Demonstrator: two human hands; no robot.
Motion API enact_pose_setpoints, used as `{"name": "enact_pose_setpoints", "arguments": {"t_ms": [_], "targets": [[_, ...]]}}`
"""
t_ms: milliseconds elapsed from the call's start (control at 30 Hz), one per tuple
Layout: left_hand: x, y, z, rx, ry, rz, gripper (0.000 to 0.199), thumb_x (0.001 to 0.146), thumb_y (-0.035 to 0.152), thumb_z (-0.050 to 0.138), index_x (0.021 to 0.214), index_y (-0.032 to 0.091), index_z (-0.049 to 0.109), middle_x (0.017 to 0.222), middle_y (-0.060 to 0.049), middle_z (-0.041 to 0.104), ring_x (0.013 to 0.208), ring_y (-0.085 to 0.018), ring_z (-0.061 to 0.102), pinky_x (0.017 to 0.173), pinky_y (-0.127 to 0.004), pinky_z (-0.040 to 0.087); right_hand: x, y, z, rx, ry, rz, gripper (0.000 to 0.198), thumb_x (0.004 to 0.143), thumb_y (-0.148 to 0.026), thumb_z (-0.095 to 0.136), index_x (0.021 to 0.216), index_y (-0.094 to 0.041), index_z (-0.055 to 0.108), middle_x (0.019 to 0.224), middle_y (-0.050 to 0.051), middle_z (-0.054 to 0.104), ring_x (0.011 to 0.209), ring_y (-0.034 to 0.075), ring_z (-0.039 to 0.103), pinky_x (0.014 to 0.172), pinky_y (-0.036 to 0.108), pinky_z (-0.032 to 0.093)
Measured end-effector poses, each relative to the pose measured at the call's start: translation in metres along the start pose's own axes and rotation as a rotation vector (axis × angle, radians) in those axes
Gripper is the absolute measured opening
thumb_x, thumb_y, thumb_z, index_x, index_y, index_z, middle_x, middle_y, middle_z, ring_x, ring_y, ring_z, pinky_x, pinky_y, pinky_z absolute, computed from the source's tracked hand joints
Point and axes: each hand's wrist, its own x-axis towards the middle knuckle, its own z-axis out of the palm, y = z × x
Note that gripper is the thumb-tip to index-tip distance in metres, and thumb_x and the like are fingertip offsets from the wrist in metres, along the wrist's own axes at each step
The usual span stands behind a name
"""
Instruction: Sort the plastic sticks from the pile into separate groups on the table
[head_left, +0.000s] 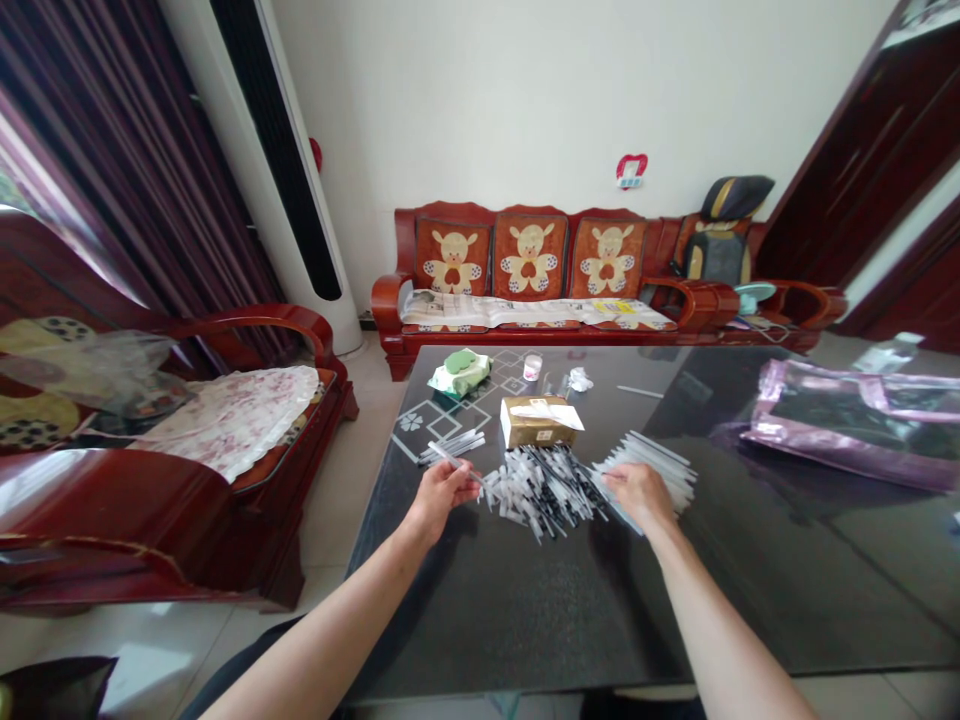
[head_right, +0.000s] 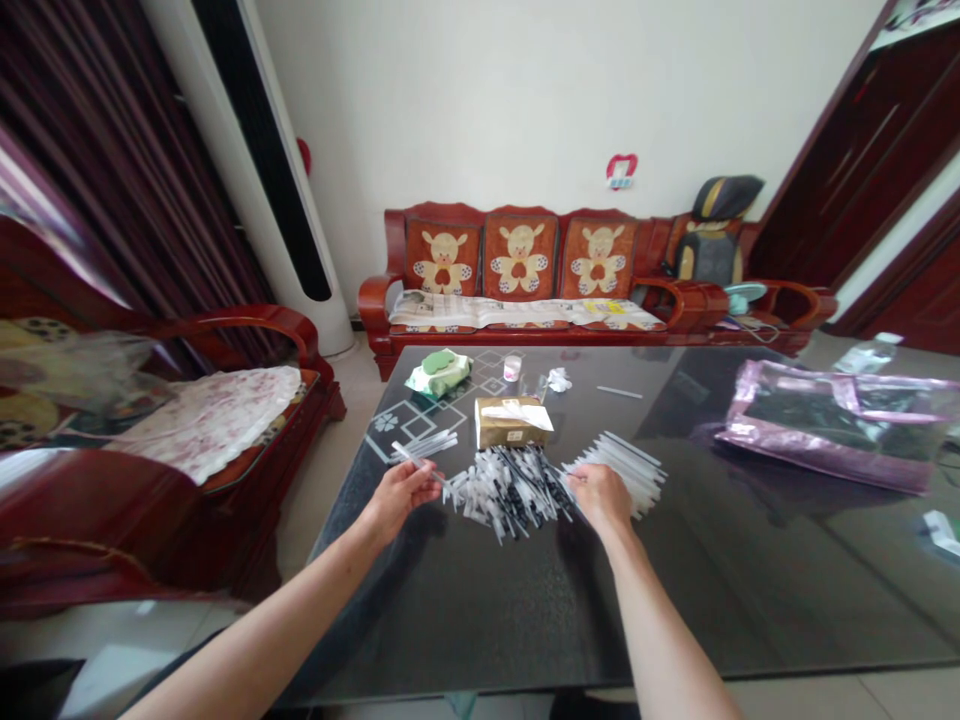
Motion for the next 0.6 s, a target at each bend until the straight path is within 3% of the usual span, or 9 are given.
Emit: {"name": "enact_pose_setpoints", "arguments": {"t_ms": [200,367,467,600], "targets": [[0.0,0.001,-0.001,-0.007,-0.013,0.008,0.031,0.07,0.033,0.077,0.084,0.011,0.06,0.075,-0.008,0.069,0.061,-0.012,0.064,0.062,-0.025,0.055,-0.012,-0.026,0.023,-0.015,-0.048,-0.124,0.02,0.074,-0.037,0.059,0.077,-0.026,0.074,0.079,0.003,0.074,0.076,0.021,0.066,0.057,0.026,0.038],[-0.001,0.003,0.0,-0.024,-0.048,0.005,0.031,0.07,0.033,0.077,0.085,0.011,0.061,0.078,-0.008,0.069,0.061,-0.012,0.064,0.063,-0.025,0.055,-0.021,-0.044,0.025,0.131,-0.006,-0.185,0.029,0.078,-0.039,0.055,0.092,-0.021,0.073,0.074,0.006,0.073,0.069,0.021,0.066,0.058,0.027,0.042],[-0.004,0.003,0.004,-0.039,-0.096,-0.001,0.031,0.07,0.033,0.077,0.087,0.011,0.061,0.081,-0.009,0.07,0.062,-0.011,0.064,0.063,-0.024,0.055,-0.04,-0.068,0.029,0.452,-0.219,-0.298,0.041,0.087,-0.045,0.041,0.084,-0.017,0.07,0.059,0.003,0.067,0.046,0.014,0.058,0.05,0.025,0.042],[-0.01,0.0,0.008,-0.042,-0.166,-0.008,0.03,0.072,0.032,0.076,0.089,0.012,0.062,0.081,-0.008,0.07,0.064,-0.012,0.064,0.064,-0.024,0.055,-0.07,-0.101,0.043,0.722,-0.552,-0.309,0.043,0.088,-0.049,0.039,0.084,-0.014,0.064,0.061,0.003,0.067,0.043,0.011,0.057,0.039,0.02,0.037]]}}
